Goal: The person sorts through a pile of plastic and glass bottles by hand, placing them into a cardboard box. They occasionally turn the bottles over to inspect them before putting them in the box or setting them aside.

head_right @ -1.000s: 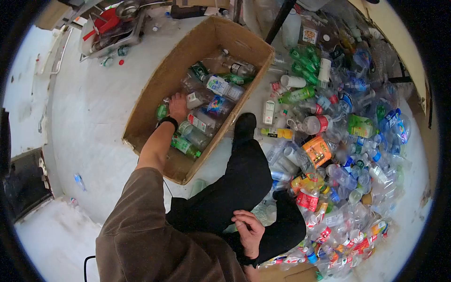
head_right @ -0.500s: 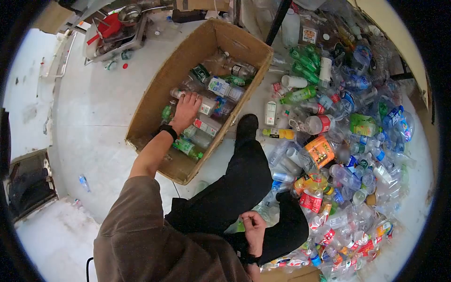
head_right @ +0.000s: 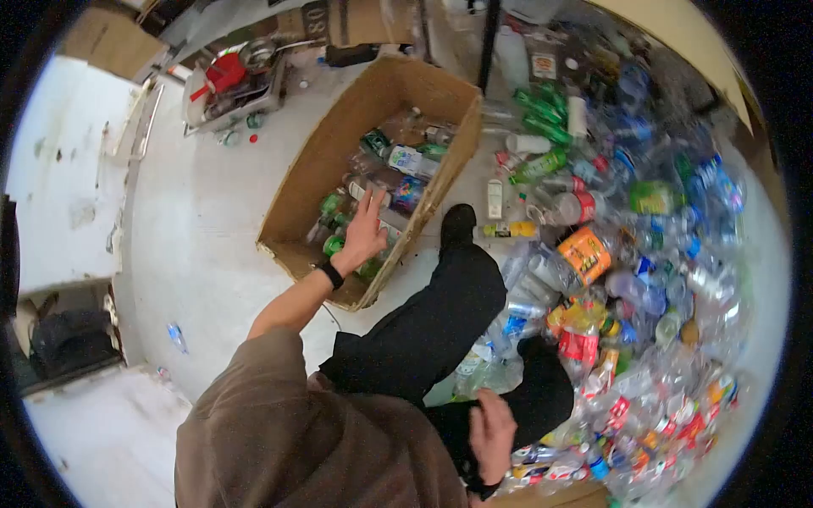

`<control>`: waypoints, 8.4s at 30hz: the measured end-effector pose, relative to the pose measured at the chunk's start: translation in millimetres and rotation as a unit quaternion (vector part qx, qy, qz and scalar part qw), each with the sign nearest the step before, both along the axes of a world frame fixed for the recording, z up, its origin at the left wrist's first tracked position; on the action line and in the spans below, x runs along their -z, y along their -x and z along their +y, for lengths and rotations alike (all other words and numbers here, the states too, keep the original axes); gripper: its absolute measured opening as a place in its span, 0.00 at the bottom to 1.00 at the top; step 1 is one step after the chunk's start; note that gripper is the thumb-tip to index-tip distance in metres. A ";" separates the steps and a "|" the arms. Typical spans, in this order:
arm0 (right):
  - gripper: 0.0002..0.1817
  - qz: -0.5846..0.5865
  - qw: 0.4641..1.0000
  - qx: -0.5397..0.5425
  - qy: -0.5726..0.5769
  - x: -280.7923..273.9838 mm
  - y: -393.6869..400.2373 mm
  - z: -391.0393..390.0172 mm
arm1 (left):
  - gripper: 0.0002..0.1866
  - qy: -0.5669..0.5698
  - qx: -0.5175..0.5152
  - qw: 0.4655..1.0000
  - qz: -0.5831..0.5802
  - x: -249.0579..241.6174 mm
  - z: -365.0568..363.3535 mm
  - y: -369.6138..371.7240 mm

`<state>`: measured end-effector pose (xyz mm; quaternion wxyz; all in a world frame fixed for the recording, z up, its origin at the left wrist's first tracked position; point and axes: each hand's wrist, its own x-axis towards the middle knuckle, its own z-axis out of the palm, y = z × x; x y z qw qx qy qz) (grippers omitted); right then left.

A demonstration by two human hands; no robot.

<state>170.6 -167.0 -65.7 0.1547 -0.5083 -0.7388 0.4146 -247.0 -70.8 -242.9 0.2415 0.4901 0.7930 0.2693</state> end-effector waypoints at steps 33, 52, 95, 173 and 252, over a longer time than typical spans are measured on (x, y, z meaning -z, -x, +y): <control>0.42 0.405 0.299 0.829 0.242 371.3 -113.4 -272.1 | 0.41 -0.142 0.488 0.774 0.379 -141.3 -22.8 -271.6; 0.35 0.308 0.530 0.777 -0.146 141.0 -165.9 -267.7 | 0.42 -0.200 0.483 0.826 0.210 -155.0 -28.8 -262.0; 0.33 -0.022 0.991 -0.109 0.068 19.8 50.2 62.7 | 0.32 -0.021 0.272 0.876 0.397 120.1 188.4 181.3; 0.32 0.340 0.432 0.820 0.157 331.3 -119.0 -224.4 | 0.03 -0.211 0.722 0.651 0.096 -138.0 -52.9 -502.2; 0.27 0.518 0.397 0.758 0.002 170.8 -207.5 -282.8 | 0.14 -0.093 0.488 0.822 -0.277 -91.8 -72.8 -471.6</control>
